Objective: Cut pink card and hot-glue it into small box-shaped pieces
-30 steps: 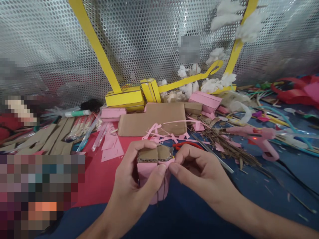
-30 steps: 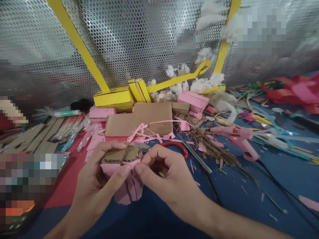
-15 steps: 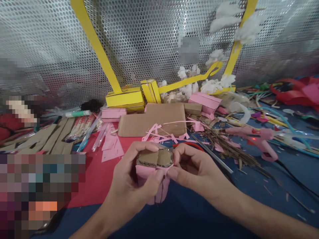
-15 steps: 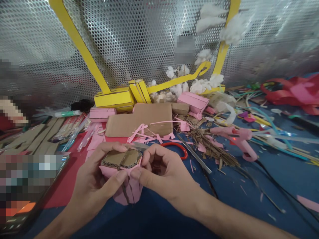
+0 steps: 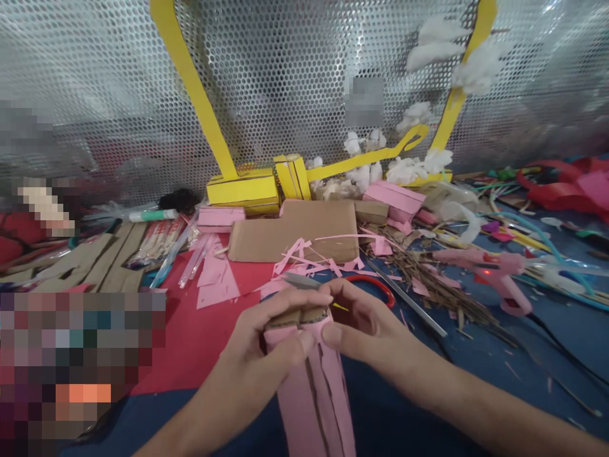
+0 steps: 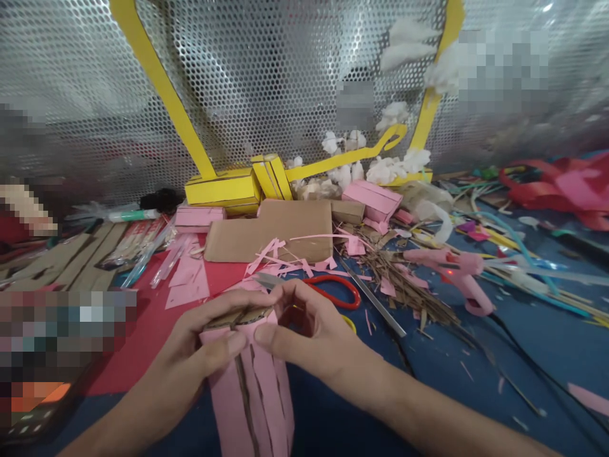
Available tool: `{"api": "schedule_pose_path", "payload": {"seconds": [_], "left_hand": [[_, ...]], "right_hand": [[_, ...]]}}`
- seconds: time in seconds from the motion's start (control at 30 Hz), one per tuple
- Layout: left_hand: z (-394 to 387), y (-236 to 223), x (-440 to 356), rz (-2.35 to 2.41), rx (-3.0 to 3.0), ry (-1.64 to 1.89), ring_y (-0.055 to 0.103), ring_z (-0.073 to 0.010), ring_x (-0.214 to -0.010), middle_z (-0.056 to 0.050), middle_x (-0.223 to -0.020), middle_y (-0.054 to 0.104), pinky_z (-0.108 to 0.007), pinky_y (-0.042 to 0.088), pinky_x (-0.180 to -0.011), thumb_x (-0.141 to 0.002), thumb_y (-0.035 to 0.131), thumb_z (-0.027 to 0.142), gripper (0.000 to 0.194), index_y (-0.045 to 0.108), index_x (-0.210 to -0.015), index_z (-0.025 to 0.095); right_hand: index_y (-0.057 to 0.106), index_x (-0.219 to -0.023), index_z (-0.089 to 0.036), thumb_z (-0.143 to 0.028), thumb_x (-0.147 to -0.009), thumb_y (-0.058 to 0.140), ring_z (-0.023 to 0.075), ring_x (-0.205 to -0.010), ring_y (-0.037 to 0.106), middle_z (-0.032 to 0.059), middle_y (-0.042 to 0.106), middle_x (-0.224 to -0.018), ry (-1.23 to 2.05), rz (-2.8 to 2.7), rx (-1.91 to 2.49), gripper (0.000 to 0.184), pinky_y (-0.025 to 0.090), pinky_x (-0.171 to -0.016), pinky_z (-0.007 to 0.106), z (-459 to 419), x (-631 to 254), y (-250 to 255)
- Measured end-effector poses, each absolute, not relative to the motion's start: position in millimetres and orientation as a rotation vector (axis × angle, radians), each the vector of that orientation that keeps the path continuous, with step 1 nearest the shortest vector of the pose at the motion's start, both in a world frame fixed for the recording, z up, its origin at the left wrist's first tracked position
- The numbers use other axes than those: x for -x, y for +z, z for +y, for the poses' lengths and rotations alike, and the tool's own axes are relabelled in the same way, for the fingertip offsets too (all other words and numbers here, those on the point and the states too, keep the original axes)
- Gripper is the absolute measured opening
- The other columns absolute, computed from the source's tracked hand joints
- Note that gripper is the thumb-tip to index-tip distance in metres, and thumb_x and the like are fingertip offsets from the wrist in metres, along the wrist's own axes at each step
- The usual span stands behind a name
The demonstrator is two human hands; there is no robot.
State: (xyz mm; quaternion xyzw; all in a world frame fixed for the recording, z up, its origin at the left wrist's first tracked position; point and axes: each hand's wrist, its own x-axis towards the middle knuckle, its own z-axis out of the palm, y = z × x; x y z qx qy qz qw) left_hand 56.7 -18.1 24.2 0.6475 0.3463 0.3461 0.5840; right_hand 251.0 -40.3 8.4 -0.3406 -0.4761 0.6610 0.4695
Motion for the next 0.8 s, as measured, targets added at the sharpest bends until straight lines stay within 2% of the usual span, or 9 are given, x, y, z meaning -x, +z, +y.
{"api": "schedule_pose_path", "payload": {"seconds": [0.1,0.27,0.4,0.53,0.67,0.8], "left_hand": [[-11.8,17.5,-57.0,0.803,-1.496,0.838,0.061,-0.0241,-0.122,-0.001,-0.124,0.071,-0.034,0.046,-0.106,-0.093,0.065,0.029,0.025,0.075,-0.115,0.033],[-9.0,14.2,-60.2,0.824,-1.376,0.902,0.064,-0.0239,-0.111,-0.003,-0.113,0.069,-0.035,0.048,-0.099,-0.089,0.067,0.029,0.017,0.074,-0.104,0.026],[-6.3,6.4,-61.7,0.900,-1.249,0.927,0.064,-0.0230,-0.100,-0.004,-0.108,0.068,-0.032,0.050,-0.086,-0.082,0.070,0.031,0.018,0.072,-0.098,0.023],[-2.7,-6.1,-64.3,0.924,-1.079,0.909,0.066,-0.0209,-0.083,-0.003,-0.094,0.069,-0.031,0.051,-0.074,-0.077,0.071,0.032,0.022,0.068,-0.096,0.021],[-4.6,-9.4,-66.0,0.897,-0.901,0.851,0.070,-0.0231,-0.076,-0.004,-0.088,0.071,-0.035,0.054,-0.072,-0.076,0.073,0.033,0.031,0.062,-0.102,0.021],[-9.9,-3.8,-65.2,0.902,-0.806,0.845,0.074,-0.0277,-0.081,-0.004,-0.083,0.072,-0.040,0.058,-0.075,-0.077,0.074,0.033,0.034,0.058,-0.106,0.022]], "right_hand": [[0.053,-0.097,-0.022,-0.047,-0.082,0.083,0.0150,-0.089,0.050,-0.0012,0.052,-0.094,1.606,-1.145,0.887,0.042,0.040,-0.077,0.027,-35.3,-248.0,1.2],[0.054,-0.096,-0.022,-0.049,-0.086,0.077,0.0144,-0.084,0.047,-0.0017,0.050,-0.088,1.525,-1.189,0.963,0.036,0.040,-0.073,0.026,-35.7,-247.2,0.3],[0.055,-0.096,-0.022,-0.049,-0.087,0.076,0.0145,-0.083,0.048,-0.0006,0.051,-0.088,1.492,-1.205,1.016,0.036,0.042,-0.072,0.026,-37.0,-247.0,0.5],[0.055,-0.097,-0.022,-0.050,-0.087,0.074,0.0134,-0.074,0.050,-0.0012,0.053,-0.084,1.432,-1.232,1.059,0.035,0.045,-0.066,0.026,-36.0,-246.0,-4.3],[0.056,-0.101,-0.021,-0.043,-0.096,0.064,0.0126,-0.068,0.053,-0.0020,0.055,-0.079,1.150,-1.335,1.112,0.024,0.047,-0.065,0.027,-31.4,-262.2,3.3],[0.059,-0.103,-0.022,-0.033,-0.098,0.061,0.0150,-0.073,0.057,0.0012,0.061,-0.084,0.611,-1.490,1.272,0.013,0.046,-0.066,0.027,-19.8,-297.8,23.3]]}}
